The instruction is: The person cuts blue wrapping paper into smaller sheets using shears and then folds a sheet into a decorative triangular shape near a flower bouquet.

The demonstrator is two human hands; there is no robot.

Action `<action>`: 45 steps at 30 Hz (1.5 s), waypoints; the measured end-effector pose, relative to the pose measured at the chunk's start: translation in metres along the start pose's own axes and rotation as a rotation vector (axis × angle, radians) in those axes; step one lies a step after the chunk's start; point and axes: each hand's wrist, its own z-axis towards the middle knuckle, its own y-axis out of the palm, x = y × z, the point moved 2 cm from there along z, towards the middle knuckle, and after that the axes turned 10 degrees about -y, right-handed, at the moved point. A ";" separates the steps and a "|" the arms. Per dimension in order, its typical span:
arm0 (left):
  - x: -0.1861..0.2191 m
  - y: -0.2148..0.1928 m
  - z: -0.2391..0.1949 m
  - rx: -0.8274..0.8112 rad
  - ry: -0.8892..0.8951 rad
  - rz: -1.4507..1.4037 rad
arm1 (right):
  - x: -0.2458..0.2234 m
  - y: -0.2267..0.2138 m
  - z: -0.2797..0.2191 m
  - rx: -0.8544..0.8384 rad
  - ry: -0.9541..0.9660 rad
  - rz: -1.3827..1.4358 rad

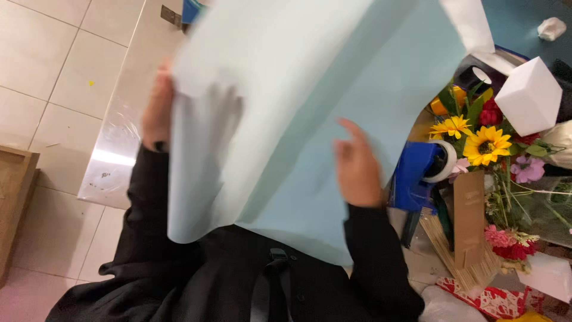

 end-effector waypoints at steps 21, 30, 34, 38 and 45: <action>0.066 0.128 -0.036 -0.315 0.060 -0.343 | -0.038 0.132 0.061 -0.611 0.356 0.103; 0.033 0.199 -0.043 -0.489 -0.031 0.134 | 0.061 0.015 0.051 -0.121 0.539 0.440; -0.016 0.217 -0.050 -0.598 -0.213 0.270 | 0.156 -0.077 0.029 0.096 0.621 0.578; -0.103 0.216 -0.045 -0.838 -0.392 0.757 | 0.252 -0.176 -0.031 -0.003 -0.191 -0.378; -0.131 0.132 0.024 -0.063 -0.238 0.991 | 0.323 -0.229 0.029 0.015 0.630 0.242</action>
